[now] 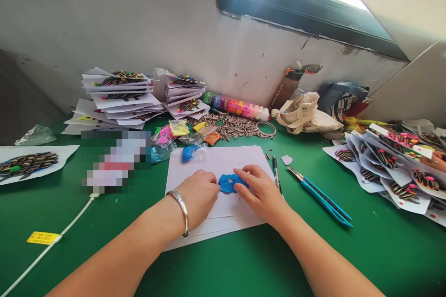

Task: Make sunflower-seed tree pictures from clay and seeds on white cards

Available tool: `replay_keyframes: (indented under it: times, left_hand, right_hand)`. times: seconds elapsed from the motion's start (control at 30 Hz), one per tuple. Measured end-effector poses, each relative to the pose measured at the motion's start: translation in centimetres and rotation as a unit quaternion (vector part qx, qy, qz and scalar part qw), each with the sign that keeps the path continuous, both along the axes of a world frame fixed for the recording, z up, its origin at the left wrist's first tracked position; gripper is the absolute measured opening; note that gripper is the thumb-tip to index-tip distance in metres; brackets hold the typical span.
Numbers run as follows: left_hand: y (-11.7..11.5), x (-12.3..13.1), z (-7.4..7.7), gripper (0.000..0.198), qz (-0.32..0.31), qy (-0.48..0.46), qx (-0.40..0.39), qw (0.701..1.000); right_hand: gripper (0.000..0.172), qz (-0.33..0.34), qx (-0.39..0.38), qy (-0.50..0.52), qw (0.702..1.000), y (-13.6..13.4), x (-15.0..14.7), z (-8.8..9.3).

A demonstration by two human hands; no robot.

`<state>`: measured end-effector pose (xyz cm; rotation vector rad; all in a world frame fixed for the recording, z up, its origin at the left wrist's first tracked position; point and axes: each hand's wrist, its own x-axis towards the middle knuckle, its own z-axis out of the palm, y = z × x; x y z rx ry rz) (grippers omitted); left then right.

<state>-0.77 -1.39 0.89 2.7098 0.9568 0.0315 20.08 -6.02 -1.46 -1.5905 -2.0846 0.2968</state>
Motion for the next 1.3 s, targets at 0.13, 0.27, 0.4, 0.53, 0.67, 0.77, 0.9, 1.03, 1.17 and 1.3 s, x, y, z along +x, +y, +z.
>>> replay_keyframes:
  times: [0.13,0.27,0.4,0.53,0.67,0.77,0.9,1.03,1.17,1.3]
  left_hand:
    - [0.1,0.0,0.7,0.03,-0.006,0.004,-0.009,1.0]
    - [0.2,0.1,1.2,0.03,-0.005,0.007,-0.017,1.0]
    - [0.3,0.1,1.2,0.029,0.016,-0.001,-0.027,1.0]
    - [0.6,0.4,0.6,0.029,0.029,-0.042,0.0,0.999]
    - [0.6,0.8,-0.2,0.027,0.034,-0.056,0.017,0.998]
    - [0.5,1.0,-0.4,0.024,0.036,-0.042,0.027,0.998]
    - [0.6,1.1,-0.5,0.024,0.031,-0.017,0.04,0.999]
    - [0.6,1.2,-0.4,0.024,0.025,-0.006,0.048,0.999]
    - [0.5,1.2,-0.1,0.022,0.023,-0.02,0.037,0.999]
    - [0.5,1.2,0.3,0.024,0.036,-0.04,-0.005,0.999]
  right_hand:
    - [0.034,0.028,0.005,-0.068,0.997,0.0,-0.4,0.2]
    - [0.03,0.028,0.003,-0.112,0.993,0.0,-0.8,0.4]
    - [0.029,0.029,-0.001,-0.112,0.993,-0.1,-0.8,0.6]
    - [0.031,0.036,-0.01,-0.091,0.995,-0.1,-0.3,0.7]
    - [0.039,0.045,-0.016,-0.043,0.998,0.1,0.3,0.5]
    - [0.034,0.041,-0.019,-0.062,0.997,0.1,0.1,0.5]
    - [0.031,0.027,-0.017,-0.103,0.994,0.0,-0.4,0.7]
    - [0.031,0.026,-0.016,-0.108,0.994,0.0,-0.4,0.7]
    - [0.04,0.028,-0.01,-0.106,0.994,-0.1,-0.4,0.7]
    - [0.04,0.034,-0.003,-0.138,0.99,-0.4,-0.8,0.9]
